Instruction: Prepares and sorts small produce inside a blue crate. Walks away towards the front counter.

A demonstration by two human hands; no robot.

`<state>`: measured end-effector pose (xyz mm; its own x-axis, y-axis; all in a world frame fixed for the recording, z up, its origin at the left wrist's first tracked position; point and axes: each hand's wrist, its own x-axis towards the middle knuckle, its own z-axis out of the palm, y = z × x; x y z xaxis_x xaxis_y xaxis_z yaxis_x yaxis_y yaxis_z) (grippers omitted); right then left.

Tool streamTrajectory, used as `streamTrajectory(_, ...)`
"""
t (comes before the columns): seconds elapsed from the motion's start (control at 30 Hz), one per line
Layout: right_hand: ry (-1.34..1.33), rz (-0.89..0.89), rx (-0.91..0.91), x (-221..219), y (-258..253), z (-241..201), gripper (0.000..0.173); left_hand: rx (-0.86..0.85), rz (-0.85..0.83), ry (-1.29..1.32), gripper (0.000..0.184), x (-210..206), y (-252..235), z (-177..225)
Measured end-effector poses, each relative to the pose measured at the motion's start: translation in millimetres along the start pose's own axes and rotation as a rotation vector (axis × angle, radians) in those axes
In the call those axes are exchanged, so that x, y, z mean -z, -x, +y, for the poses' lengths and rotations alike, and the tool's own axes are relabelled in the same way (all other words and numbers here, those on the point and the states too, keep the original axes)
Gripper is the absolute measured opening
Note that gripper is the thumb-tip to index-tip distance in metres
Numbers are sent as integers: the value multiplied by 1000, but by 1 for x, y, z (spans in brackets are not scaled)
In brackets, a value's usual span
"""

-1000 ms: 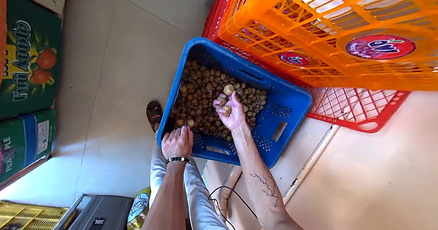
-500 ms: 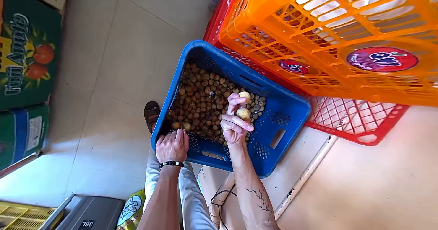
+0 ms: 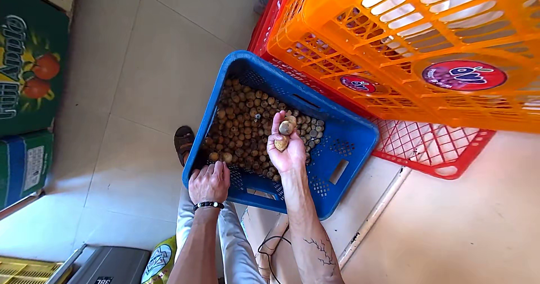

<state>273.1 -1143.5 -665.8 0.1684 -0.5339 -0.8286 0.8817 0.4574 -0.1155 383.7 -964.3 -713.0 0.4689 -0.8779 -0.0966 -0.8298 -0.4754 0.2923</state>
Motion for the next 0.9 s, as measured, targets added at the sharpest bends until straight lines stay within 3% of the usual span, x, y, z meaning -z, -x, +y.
streamTrajectory(0.1,125,11,58,3,-4,0,47,3,-4,7,39,-2,1,1)
streamTrajectory(0.17,405,2,166,12,-11,-1,51,9,3,-1,39,-2,1,0)
streamTrajectory(0.27,1031,77,535,44,-36,-15,55,6,21,-32,37,-1,-2,-1)
streamTrajectory(0.33,1612,201,783,72,-48,-42,41,-3,35,-30,36,-2,0,-1)
streamTrajectory(0.37,1778,233,832,82,-51,-55,41,-7,39,-23,36,-2,0,-1)
streamTrajectory(0.4,1808,209,833,86,-53,-63,43,-9,44,-19,35,-3,-1,-2)
streamTrajectory(0.5,1488,-75,632,84,-51,-55,45,-8,40,-18,35,-2,1,-4)
streamTrajectory(0.57,1368,-226,451,75,-56,-30,31,-7,49,-19,35,-4,0,-4)
streamTrajectory(0.63,1637,-368,358,62,-69,1,30,-6,55,-22,35,-4,1,-4)
streamTrajectory(0.7,2170,-381,383,40,-84,37,27,-8,55,-30,34,-3,1,-4)
streamTrajectory(0.77,2651,-276,251,20,-109,69,56,-12,54,-36,34,-3,0,-4)
streamTrajectory(0.8,2760,-250,193,16,-121,80,62,-14,54,-39,34,-3,0,-4)
streamTrajectory(0.9,2671,-370,120,15,-135,75,45,-13,60,-38,33,-4,1,-6)
